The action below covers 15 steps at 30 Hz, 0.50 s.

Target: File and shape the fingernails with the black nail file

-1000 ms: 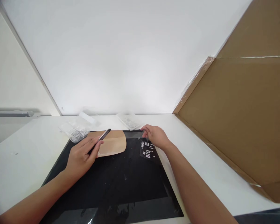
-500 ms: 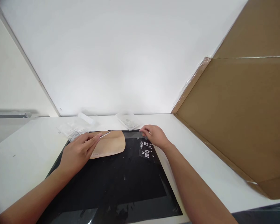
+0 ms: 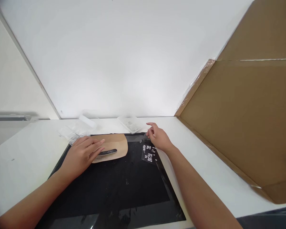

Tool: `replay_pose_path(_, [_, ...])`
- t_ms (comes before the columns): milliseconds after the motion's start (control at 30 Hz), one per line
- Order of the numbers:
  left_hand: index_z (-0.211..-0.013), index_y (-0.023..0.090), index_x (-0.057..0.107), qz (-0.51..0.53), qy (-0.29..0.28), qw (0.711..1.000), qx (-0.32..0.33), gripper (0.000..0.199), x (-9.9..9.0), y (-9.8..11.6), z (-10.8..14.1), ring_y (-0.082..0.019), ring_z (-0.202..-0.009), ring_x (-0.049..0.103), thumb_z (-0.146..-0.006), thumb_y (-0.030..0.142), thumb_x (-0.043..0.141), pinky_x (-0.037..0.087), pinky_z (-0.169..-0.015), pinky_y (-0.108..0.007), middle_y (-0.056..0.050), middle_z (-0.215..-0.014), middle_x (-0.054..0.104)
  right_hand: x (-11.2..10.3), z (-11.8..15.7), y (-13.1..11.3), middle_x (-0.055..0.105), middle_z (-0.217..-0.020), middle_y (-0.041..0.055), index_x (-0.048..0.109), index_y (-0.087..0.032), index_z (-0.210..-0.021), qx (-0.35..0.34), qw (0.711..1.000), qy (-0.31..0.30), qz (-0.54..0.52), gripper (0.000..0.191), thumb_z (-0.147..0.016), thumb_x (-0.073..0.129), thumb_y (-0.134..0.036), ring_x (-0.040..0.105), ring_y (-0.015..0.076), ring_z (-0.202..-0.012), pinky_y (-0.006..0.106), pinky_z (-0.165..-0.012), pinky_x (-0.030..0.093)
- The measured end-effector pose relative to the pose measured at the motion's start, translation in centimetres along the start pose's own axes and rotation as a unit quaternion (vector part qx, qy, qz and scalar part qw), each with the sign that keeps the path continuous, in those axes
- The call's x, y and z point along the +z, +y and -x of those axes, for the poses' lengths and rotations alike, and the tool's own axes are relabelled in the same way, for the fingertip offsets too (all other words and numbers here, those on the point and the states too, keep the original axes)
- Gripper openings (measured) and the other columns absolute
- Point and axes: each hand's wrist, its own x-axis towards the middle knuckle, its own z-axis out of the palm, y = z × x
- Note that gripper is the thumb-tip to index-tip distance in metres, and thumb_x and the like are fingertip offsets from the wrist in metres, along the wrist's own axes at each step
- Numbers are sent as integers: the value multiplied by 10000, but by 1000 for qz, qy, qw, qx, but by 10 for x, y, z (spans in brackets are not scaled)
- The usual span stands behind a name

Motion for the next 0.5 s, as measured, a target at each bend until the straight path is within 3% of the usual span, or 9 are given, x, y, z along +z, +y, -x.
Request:
replay_pose_path(133, [-1051, 230, 758, -29, 44, 998, -44, 196, -6, -10, -2, -215, -876, 661, -1036, 309, 578, 479, -816, -369, -35, -942, 774, -1, 0, -1, 745, -927, 17, 438, -254, -1400, -2, 1000, -4, -1, 364, -1043, 427, -320, 703, 197, -806, 331, -735, 528])
replay_pose_path(233, [-926, 216, 760, -76, 56, 992, -86, 257, -11, -27, -4, -217, -801, 660, -1042, 328, 560, 465, -768, -367, -27, -836, 766, -1, 0, -1, 747, -927, 22, 435, -252, -1402, -1, 1000, -6, 3, 367, -1042, 427, -324, 704, 205, -805, 333, -724, 525])
replay_pose_path(500, [-1060, 208, 743, -133, 84, 970, -183, 281, -13, -85, 6, -252, -859, 720, -1051, 269, 469, 489, -764, -372, -26, -946, 807, -1, 1, -2, 746, -929, 22, 425, -251, -1408, 9, 1000, -17, 0, 374, -1045, 422, -342, 711, 204, -781, 335, -725, 533])
